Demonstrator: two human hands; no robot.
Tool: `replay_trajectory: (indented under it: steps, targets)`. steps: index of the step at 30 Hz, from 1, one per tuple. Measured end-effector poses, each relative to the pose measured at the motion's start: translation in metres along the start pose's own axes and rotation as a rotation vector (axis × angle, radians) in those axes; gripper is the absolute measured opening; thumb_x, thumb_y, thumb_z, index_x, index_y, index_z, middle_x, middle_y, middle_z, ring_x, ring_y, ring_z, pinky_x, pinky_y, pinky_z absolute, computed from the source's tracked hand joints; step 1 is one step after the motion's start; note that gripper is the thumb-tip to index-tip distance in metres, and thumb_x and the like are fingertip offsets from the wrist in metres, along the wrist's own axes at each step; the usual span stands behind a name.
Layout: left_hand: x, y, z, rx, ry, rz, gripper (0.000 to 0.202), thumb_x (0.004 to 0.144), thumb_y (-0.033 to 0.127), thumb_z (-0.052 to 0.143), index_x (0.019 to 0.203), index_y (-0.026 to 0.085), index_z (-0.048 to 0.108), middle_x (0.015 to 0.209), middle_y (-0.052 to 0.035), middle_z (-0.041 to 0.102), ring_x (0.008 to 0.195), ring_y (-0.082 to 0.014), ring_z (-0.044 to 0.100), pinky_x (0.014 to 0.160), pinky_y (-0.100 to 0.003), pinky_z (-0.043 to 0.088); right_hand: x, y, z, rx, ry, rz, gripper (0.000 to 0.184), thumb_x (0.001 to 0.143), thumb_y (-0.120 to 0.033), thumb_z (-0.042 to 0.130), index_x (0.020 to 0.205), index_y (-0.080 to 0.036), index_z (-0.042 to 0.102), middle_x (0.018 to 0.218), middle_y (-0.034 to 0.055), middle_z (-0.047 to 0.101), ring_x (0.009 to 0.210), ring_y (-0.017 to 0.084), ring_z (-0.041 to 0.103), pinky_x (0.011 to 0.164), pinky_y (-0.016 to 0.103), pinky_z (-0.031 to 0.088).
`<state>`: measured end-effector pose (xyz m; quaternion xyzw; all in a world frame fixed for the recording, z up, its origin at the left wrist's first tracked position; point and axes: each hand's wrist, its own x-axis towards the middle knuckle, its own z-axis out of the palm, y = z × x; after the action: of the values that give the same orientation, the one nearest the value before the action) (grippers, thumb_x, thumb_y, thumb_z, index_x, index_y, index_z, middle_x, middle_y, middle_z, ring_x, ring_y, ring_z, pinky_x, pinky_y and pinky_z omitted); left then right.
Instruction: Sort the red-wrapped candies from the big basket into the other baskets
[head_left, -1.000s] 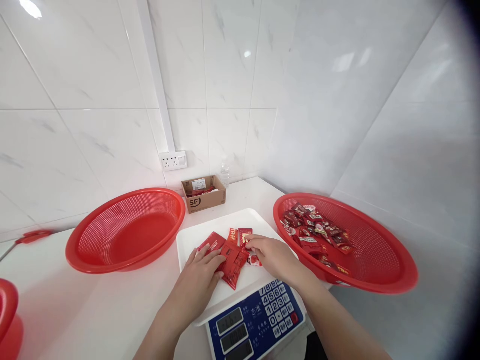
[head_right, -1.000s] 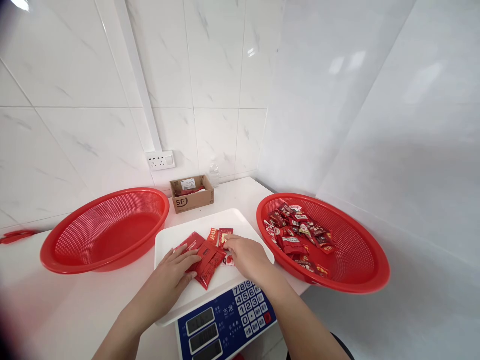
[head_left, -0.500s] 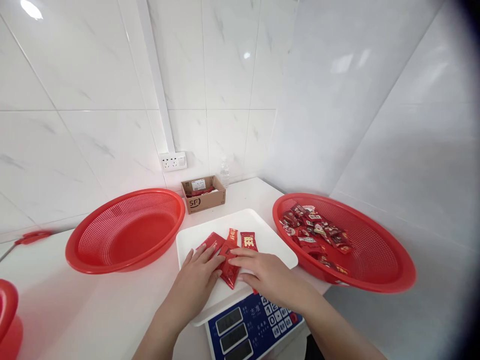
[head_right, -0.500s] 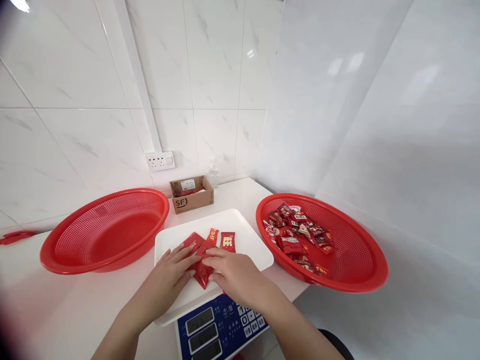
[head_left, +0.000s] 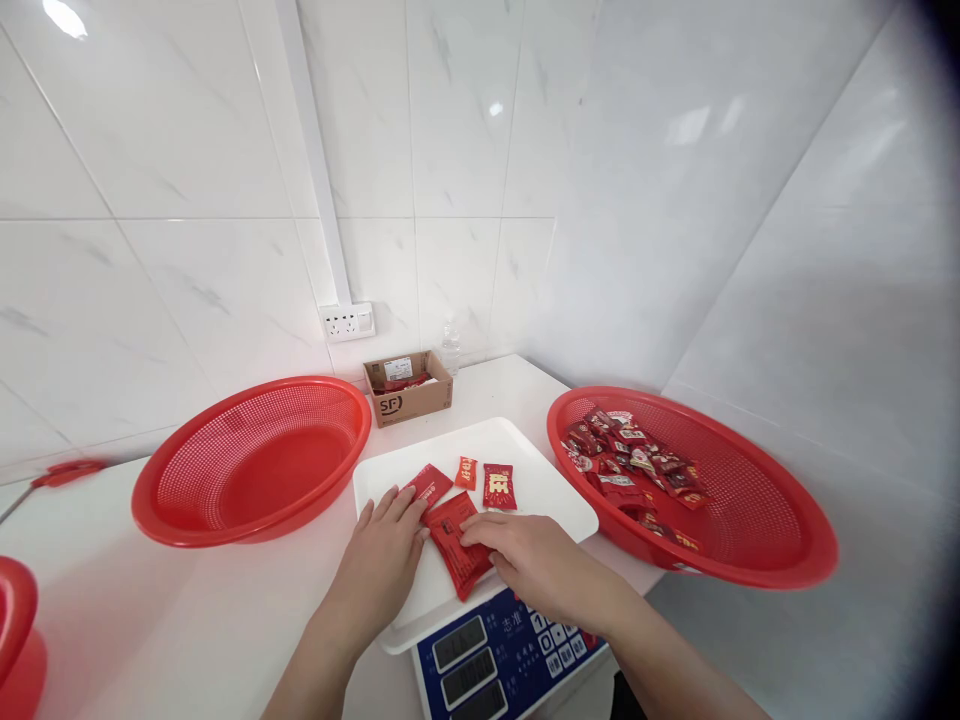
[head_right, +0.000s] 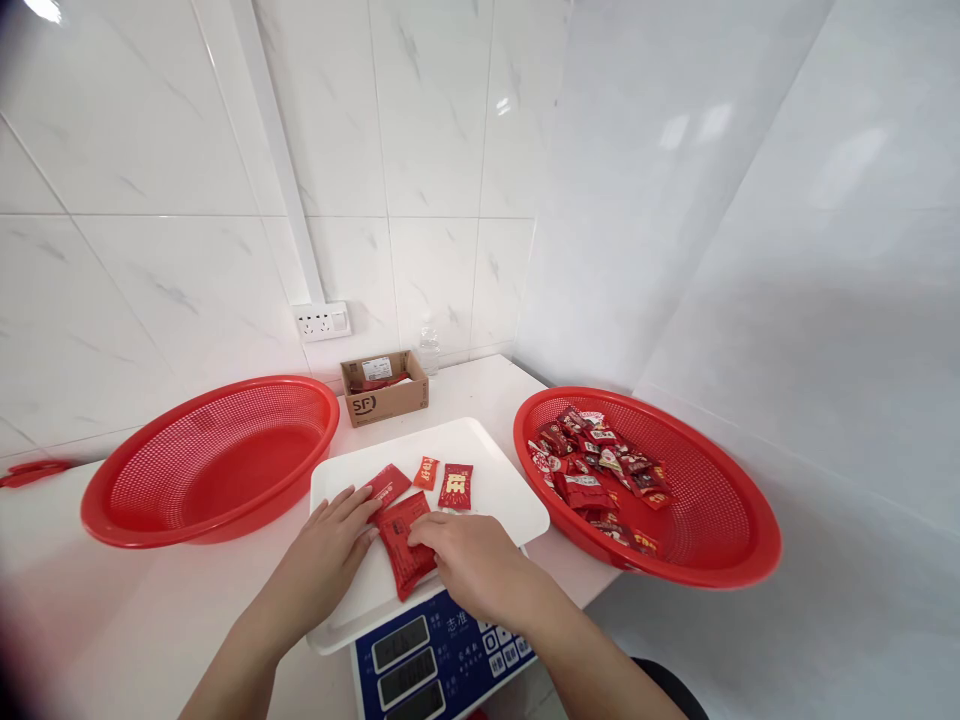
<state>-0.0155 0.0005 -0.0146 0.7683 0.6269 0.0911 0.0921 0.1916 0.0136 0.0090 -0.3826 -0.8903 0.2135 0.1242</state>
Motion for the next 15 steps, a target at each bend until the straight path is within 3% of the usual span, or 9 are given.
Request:
replay_trajectory:
  steps: [15]
  targets:
    - [-0.002, 0.006, -0.01, 0.007, -0.097, -0.004, 0.044, 0.094, 0.026, 0.029, 0.133, 0.018, 0.046, 0.146, -0.0063, 0.038, 0.136, -0.0282, 0.028, 0.11, -0.05, 0.024, -0.002, 0.008, -0.002, 0.011, 0.061, 0.094, 0.043, 0.081, -0.005, 0.038, 0.108, -0.025, 0.064, 0.119, 0.0008, 0.063, 0.104, 0.019, 0.06, 0.089, 0.031, 0.045]
